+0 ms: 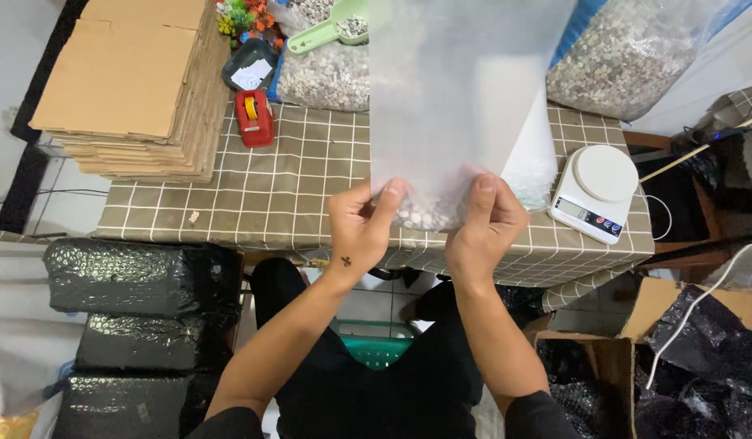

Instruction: The person scoops aquarium gravel from a large bag into a small plastic pouch, weighs it on a digital scale, and seals the pouch by hand.

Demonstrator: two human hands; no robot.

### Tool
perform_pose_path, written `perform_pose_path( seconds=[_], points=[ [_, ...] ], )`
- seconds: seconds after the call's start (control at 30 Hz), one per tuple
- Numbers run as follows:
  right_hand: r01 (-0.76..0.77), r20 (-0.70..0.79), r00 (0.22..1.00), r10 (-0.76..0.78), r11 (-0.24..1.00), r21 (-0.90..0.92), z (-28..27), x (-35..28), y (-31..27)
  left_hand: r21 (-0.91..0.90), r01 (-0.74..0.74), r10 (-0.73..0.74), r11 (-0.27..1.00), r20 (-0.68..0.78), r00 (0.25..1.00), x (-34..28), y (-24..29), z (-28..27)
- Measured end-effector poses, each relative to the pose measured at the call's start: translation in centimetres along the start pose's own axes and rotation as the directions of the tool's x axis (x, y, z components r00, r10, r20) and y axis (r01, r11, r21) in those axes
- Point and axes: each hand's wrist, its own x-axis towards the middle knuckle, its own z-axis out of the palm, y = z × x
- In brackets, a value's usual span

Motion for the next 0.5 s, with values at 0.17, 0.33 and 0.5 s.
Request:
perform_pose_path(
  seconds=[0.17,0.33,0.5],
  points=[
    [-0.053,0.115,0.991,0.062,0.996,-0.078,-1.1,-1.6,1.8,0.068,-0.071,0.077,0.995,-0.096,0.992,0.4,-0.9,0.3],
    [0.100,0.184,0.981,-0.060,0.971,-0.216,-0.3,-0.4,-1.6,0.128,-0.139,0.155,0.982,-0.118,0.981,0.3,-1.1,-0.3],
    [0.489,0.202,0.869,-0.451,0.843,-0.222,0.5,0.5,-3.1,0.355,-0.417,0.476,0.836,-0.094,0.874,1.1,0.9,-1.1]
  ],
)
